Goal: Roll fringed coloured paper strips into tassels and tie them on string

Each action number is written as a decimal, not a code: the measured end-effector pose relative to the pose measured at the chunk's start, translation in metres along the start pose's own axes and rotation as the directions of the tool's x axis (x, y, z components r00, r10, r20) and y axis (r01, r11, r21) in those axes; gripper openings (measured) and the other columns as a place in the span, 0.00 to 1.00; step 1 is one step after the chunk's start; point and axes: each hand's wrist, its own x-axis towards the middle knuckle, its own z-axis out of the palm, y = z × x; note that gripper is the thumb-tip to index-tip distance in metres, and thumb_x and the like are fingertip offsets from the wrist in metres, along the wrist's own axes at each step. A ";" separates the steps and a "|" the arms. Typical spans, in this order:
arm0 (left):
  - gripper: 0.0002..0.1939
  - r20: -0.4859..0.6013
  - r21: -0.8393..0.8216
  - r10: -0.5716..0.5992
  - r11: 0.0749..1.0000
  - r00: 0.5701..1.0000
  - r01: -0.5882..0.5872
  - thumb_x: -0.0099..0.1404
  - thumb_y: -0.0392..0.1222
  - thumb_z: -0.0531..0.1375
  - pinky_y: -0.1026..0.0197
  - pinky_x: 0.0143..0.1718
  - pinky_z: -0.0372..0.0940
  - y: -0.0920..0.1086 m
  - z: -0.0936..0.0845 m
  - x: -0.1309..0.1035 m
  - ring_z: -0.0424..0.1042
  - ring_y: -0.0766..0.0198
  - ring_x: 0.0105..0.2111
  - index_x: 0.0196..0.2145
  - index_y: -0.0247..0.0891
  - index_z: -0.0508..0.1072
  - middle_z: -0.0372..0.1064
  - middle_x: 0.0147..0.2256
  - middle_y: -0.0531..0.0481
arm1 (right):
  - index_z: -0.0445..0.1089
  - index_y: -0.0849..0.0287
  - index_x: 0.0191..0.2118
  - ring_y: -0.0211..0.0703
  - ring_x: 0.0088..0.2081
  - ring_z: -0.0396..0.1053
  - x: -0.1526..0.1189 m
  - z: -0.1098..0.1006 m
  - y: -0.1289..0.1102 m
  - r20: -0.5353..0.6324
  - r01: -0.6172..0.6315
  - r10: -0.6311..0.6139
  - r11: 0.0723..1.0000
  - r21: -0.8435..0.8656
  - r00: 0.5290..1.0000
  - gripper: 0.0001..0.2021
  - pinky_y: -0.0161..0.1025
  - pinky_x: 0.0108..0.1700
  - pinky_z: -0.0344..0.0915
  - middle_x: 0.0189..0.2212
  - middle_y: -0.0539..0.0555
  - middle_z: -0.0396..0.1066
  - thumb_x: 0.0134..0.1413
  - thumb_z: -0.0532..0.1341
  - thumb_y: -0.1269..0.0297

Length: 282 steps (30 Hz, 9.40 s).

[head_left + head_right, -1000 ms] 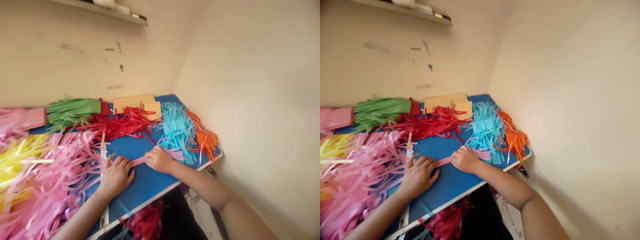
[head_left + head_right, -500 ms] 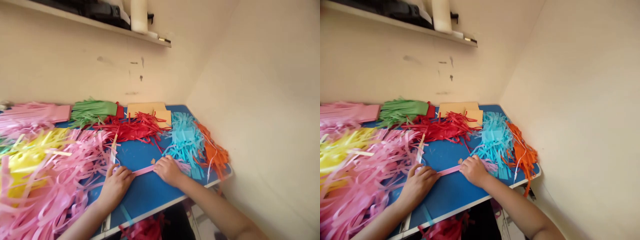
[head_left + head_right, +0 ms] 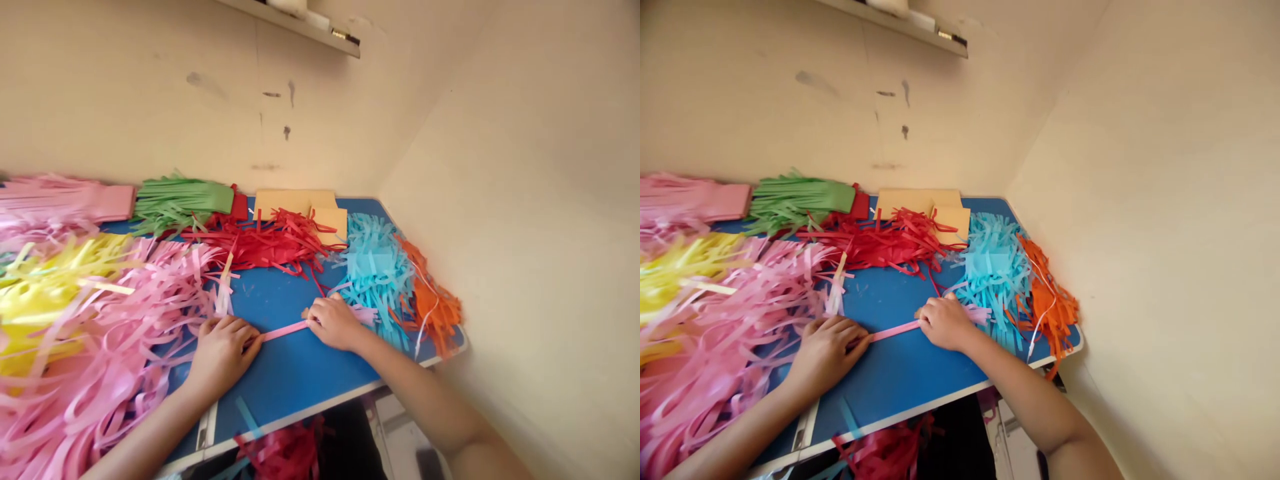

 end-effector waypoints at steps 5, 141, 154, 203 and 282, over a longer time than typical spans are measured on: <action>0.13 0.064 0.034 -0.004 0.999 0.998 0.002 0.65 0.46 0.58 0.49 0.42 0.54 0.002 -0.004 0.008 0.69 0.56 0.32 0.24 0.42 0.72 0.72 0.25 0.53 | 0.72 0.58 0.25 0.37 0.31 0.68 0.010 0.000 0.006 0.017 -0.031 0.031 0.999 0.018 0.999 0.08 0.39 0.39 0.51 0.29 0.47 0.74 0.55 0.64 0.69; 0.16 -0.406 -0.083 0.025 0.995 0.914 -0.063 0.75 0.45 0.44 0.68 0.24 0.67 0.088 -0.070 -0.040 0.76 0.69 0.23 0.36 0.41 0.68 0.76 0.26 0.56 | 0.71 0.56 0.40 0.42 0.24 0.62 -0.054 -0.024 -0.108 -0.588 0.200 -0.234 0.972 -0.123 0.774 0.09 0.40 0.27 0.49 0.22 0.49 0.72 0.66 0.54 0.69; 0.08 -0.553 -0.169 0.152 0.943 0.819 -0.288 0.70 0.38 0.55 0.70 0.31 0.67 0.090 -0.085 -0.042 0.72 0.70 0.28 0.41 0.42 0.75 0.74 0.30 0.52 | 0.74 0.62 0.27 0.29 0.17 0.52 -0.055 -0.042 -0.113 0.234 -0.237 0.053 0.061 0.970 0.971 0.22 0.31 0.21 0.48 0.17 0.47 0.65 0.43 0.70 0.44; 0.21 0.196 -0.900 -0.551 0.227 0.811 0.372 0.56 0.62 0.63 0.68 0.23 0.61 0.075 -0.058 -0.040 0.63 0.68 0.21 0.28 0.39 0.76 0.67 0.22 0.54 | 0.75 0.57 0.41 0.37 0.33 0.72 0.081 -0.037 0.021 -0.160 -0.235 0.278 0.941 0.245 0.947 0.10 0.32 0.37 0.64 0.34 0.48 0.77 0.52 0.66 0.72; 0.08 -0.455 -0.217 0.224 0.911 0.862 -0.351 0.63 0.31 0.60 0.61 0.60 0.59 0.097 -0.064 -0.034 0.77 0.70 0.31 0.38 0.42 0.75 0.78 0.32 0.57 | 0.76 0.57 0.28 0.35 0.31 0.74 -0.083 -0.023 -0.106 -0.419 0.115 0.268 0.712 0.693 0.868 0.05 0.34 0.44 0.59 0.27 0.46 0.78 0.51 0.68 0.73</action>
